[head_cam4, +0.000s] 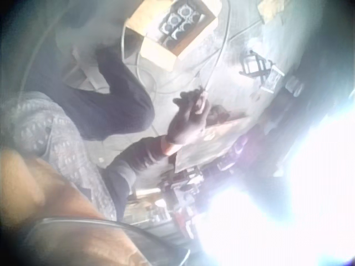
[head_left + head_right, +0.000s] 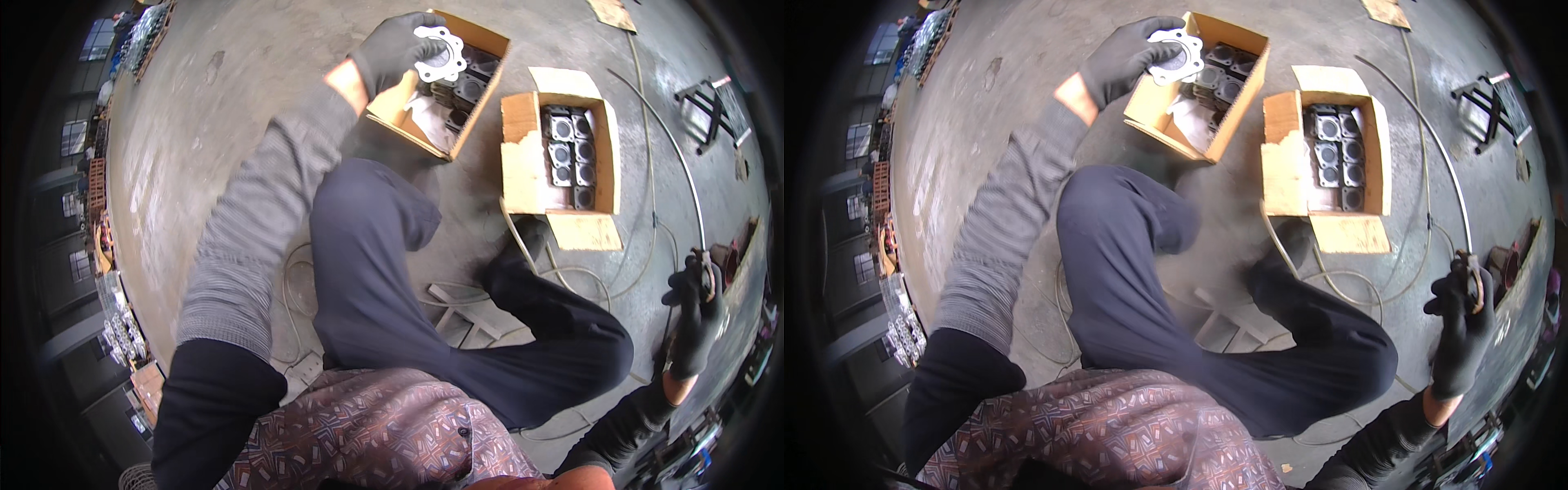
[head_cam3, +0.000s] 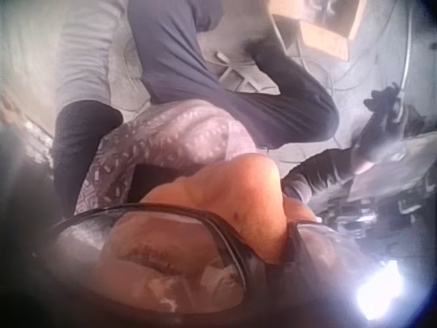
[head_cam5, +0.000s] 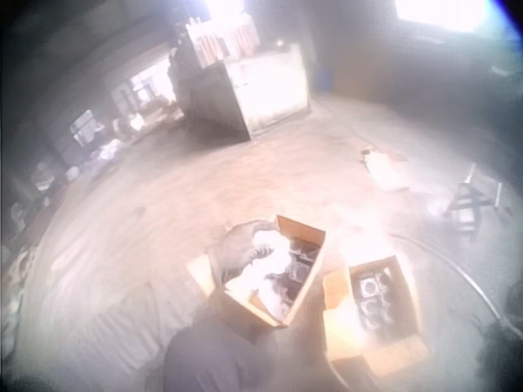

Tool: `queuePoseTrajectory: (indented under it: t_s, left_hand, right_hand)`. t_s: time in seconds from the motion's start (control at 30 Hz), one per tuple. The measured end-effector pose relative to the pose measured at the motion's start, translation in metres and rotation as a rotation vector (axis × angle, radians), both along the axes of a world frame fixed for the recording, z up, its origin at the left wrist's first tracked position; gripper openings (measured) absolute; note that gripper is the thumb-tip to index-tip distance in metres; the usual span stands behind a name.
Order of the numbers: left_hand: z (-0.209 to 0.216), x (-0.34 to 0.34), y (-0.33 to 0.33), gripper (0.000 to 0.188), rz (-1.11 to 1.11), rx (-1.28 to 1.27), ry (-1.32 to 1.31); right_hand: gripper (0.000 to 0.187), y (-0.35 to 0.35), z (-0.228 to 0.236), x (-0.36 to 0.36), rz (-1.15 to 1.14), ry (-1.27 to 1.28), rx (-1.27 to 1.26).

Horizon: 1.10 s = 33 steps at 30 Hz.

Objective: The person uses a handheld rotary tool to grind or polish metal parts on a wooden board, then moves to sit on the floor and uses a spray nozzle to clean multiple metal parts inside two cardboard boxes. The person handles each part individually, spraying and placing them back into the boxes.

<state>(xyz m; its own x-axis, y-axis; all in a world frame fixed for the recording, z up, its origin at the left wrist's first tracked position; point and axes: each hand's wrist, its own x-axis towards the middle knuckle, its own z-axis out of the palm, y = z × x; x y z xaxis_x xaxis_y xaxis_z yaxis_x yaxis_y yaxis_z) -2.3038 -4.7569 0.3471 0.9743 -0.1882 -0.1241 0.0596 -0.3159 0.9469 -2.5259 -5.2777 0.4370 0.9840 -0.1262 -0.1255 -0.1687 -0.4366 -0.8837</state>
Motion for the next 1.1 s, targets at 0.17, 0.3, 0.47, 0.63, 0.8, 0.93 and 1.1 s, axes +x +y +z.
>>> queuePoseTrajectory:
  t_s: [0.17,0.3,0.47,0.63,0.8,0.93,1.1]
  left_hand:
    - [-0.149,0.058,0.050,0.044,-0.093,0.465,0.270]
    - [-0.268,0.053,0.028,0.037,-0.543,1.117,0.177]
    - [-0.320,0.052,-0.006,0.034,-0.782,1.441,0.157]
    - [-0.342,0.038,-0.028,0.034,0.177,0.596,0.595]
    - [-0.342,0.008,-0.035,0.043,0.389,0.534,0.328]
    - [-0.330,-0.003,-0.028,0.060,0.040,0.780,0.472]
    - [-0.359,-0.007,-0.022,0.070,-0.098,0.864,0.442]
  right_hand:
    - [0.034,0.064,-0.049,0.066,0.039,0.042,0.087]
    - [0.034,0.070,-0.070,0.088,0.031,0.141,-0.001]
    - [0.034,0.063,-0.087,0.100,0.007,0.216,-0.040]
    - [0.035,0.064,-0.095,0.102,0.026,0.257,-0.071]
    - [0.034,0.059,-0.098,0.101,0.027,0.263,-0.048]
    - [0.033,0.055,-0.100,0.098,0.030,0.292,-0.017]
    - [0.033,0.055,-0.100,0.098,-0.016,0.334,-0.054]
